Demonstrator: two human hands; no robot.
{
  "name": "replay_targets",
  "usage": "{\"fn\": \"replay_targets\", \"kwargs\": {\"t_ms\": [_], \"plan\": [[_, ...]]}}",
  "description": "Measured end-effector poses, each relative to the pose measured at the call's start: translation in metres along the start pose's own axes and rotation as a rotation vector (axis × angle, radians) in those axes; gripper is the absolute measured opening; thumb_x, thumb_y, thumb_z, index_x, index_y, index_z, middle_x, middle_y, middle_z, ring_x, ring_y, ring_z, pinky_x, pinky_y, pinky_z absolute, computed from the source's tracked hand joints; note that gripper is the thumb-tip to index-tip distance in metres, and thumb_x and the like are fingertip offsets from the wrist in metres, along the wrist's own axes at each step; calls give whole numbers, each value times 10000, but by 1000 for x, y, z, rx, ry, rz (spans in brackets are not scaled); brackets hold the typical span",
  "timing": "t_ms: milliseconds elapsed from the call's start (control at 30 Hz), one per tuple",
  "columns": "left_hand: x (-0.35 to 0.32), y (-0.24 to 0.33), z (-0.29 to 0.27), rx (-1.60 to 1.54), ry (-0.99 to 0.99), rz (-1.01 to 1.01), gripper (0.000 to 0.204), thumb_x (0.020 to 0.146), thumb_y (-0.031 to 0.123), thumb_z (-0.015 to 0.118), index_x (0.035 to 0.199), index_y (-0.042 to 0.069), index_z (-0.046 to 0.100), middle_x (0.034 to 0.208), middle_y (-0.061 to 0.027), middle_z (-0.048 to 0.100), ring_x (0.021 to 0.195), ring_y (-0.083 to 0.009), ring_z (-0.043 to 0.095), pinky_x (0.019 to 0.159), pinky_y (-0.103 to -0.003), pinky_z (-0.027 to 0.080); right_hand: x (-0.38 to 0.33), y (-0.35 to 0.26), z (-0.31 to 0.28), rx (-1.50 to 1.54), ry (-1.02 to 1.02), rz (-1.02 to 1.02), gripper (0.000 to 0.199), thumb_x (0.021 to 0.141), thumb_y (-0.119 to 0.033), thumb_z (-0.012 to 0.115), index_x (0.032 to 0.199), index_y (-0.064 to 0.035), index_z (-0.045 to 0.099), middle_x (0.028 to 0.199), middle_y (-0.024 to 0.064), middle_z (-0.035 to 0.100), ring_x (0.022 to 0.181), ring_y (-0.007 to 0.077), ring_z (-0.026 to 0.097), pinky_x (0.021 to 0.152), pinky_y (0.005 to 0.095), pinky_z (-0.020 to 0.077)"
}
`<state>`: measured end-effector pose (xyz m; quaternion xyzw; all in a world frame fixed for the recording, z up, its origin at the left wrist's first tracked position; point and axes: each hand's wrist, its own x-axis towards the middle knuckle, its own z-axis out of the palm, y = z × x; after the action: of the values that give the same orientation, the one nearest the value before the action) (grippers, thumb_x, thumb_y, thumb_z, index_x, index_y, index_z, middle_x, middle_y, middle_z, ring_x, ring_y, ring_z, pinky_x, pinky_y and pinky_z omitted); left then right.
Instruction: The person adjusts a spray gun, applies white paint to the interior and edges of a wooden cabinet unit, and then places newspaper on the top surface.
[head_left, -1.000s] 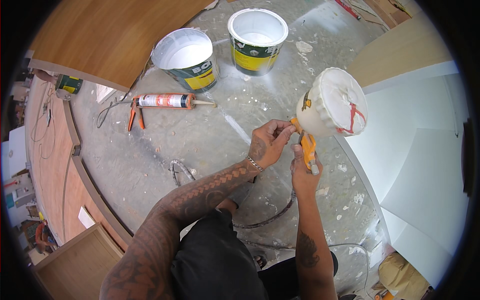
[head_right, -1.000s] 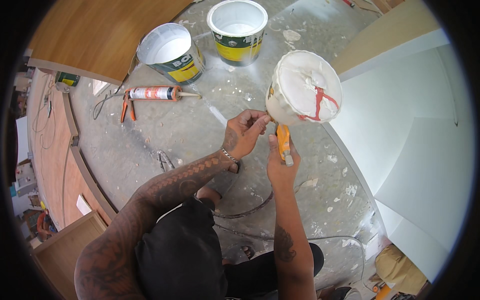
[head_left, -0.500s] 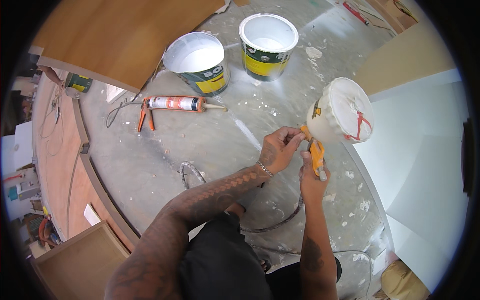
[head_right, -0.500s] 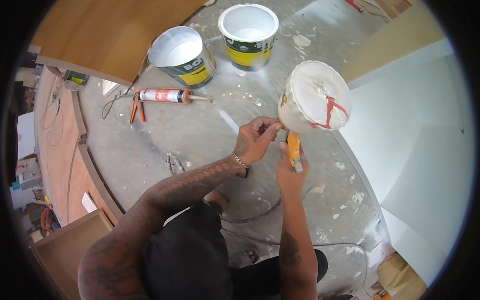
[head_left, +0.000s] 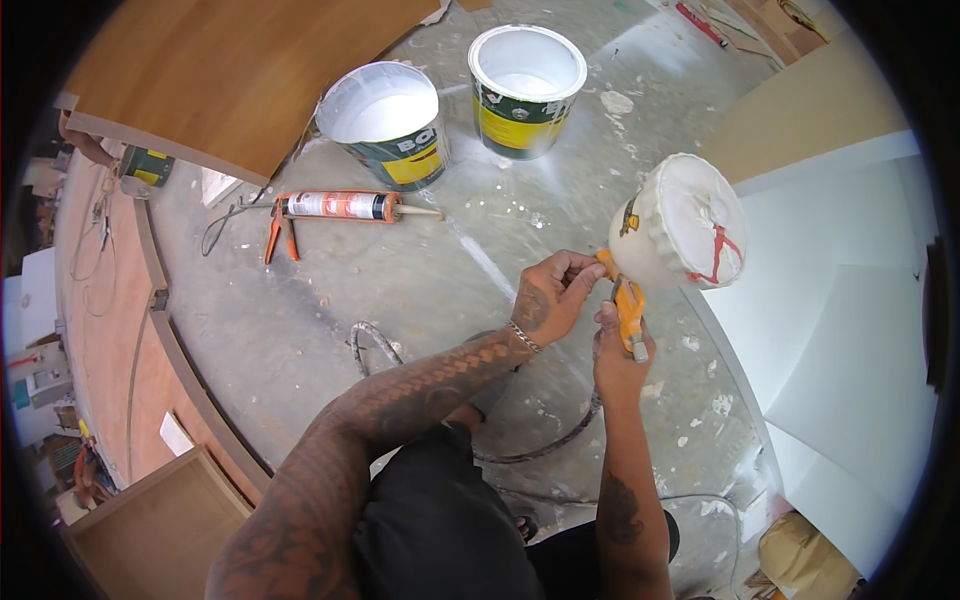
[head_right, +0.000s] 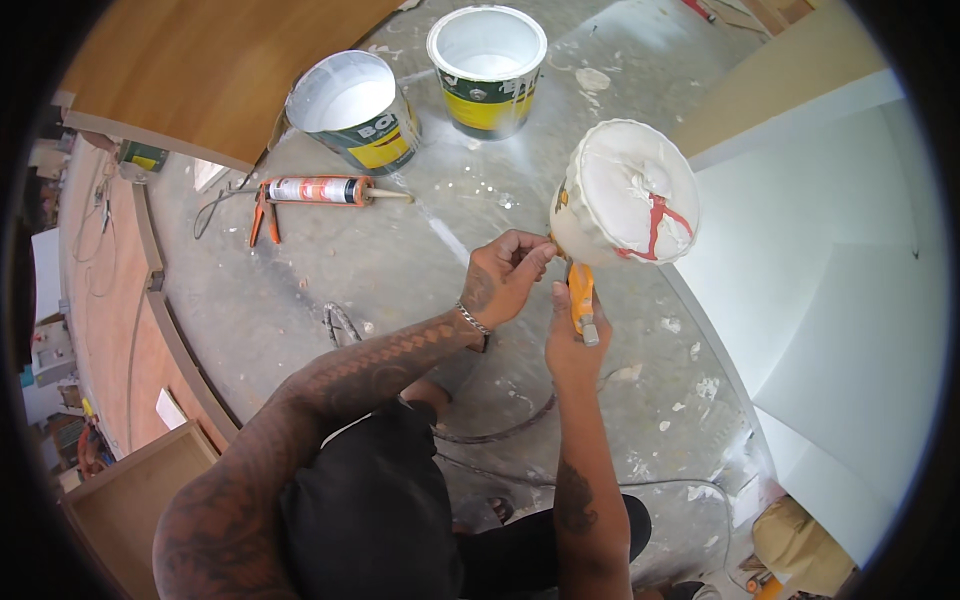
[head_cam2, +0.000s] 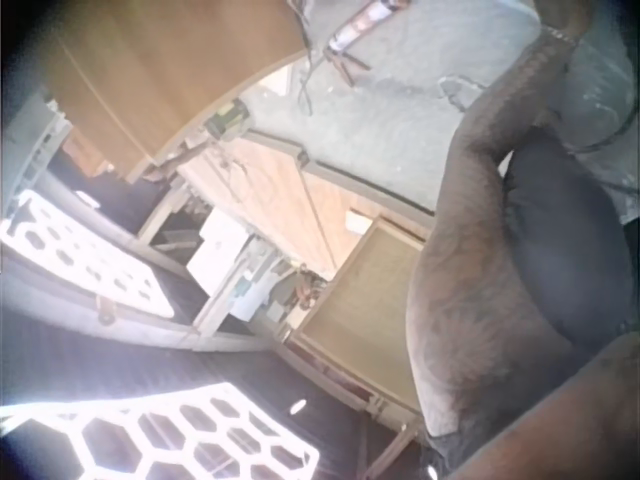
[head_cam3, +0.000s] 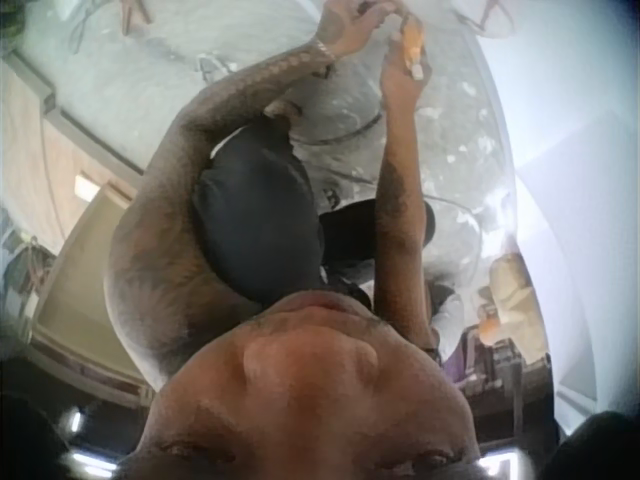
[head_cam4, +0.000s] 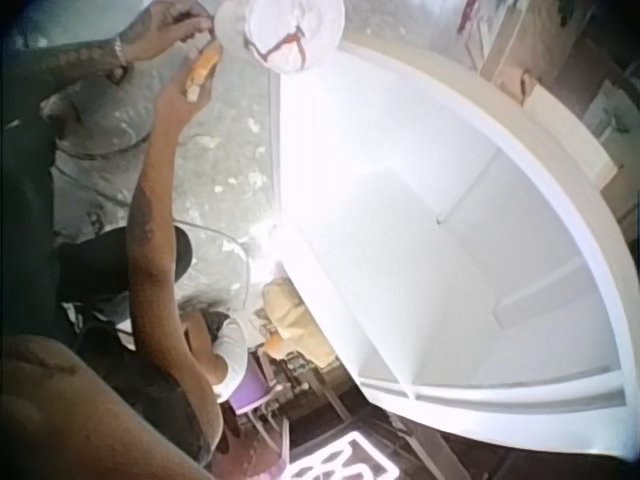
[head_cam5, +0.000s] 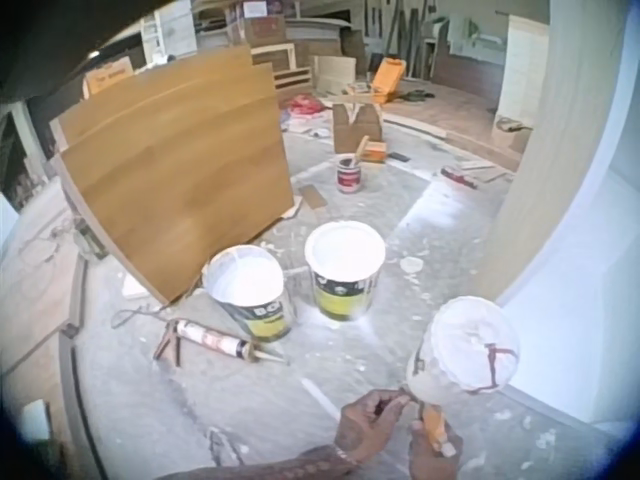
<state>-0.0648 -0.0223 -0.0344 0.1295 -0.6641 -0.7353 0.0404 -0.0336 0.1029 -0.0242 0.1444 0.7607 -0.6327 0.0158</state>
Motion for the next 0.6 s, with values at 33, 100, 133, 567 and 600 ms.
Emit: {"fn": "replay_targets", "kwargs": {"t_ms": [33,100,133,567,600], "plan": [[0,-1,0,-1,-2,-3,188,917,151,682,955,-32,660,787,-60,693,695,-71,615,617,-237,512,-1,-1,0,1,-9,26,324,914,-313,702,1018,-14,632,713,-7,583,514,47,455,452,209,339],[-1,-2,0,-5,-3,-6,191,919,154,679,956,-33,660,784,-60,692,695,-72,614,617,-237,512,-2,-5,-1,-1,-18,51,325,914,-316,702,1019,-17,633,709,-10,579,513,47,456,451,208,339],[-1,-2,0,6,-6,-1,195,921,158,677,957,-33,660,784,-61,691,693,-72,614,616,-237,511,-3,-8,-1,12,-26,74,324,914,-320,701,1014,-20,634,707,-11,578,511,47,454,449,207,339],[-3,0,1,35,-2,14,199,920,166,678,936,-32,660,801,-86,706,693,-79,633,612,-242,519,-7,-20,-2,11,-61,159,423,944,-284,664,1211,36,594,695,-49,520,584,23,443,510,200,345],[-3,0,1,34,-1,13,199,920,166,678,936,-32,660,801,-86,706,693,-79,633,612,-242,519,-8,-22,-2,9,-62,159,423,944,-284,664,1211,36,594,695,-49,520,584,23,443,510,200,345]]}}
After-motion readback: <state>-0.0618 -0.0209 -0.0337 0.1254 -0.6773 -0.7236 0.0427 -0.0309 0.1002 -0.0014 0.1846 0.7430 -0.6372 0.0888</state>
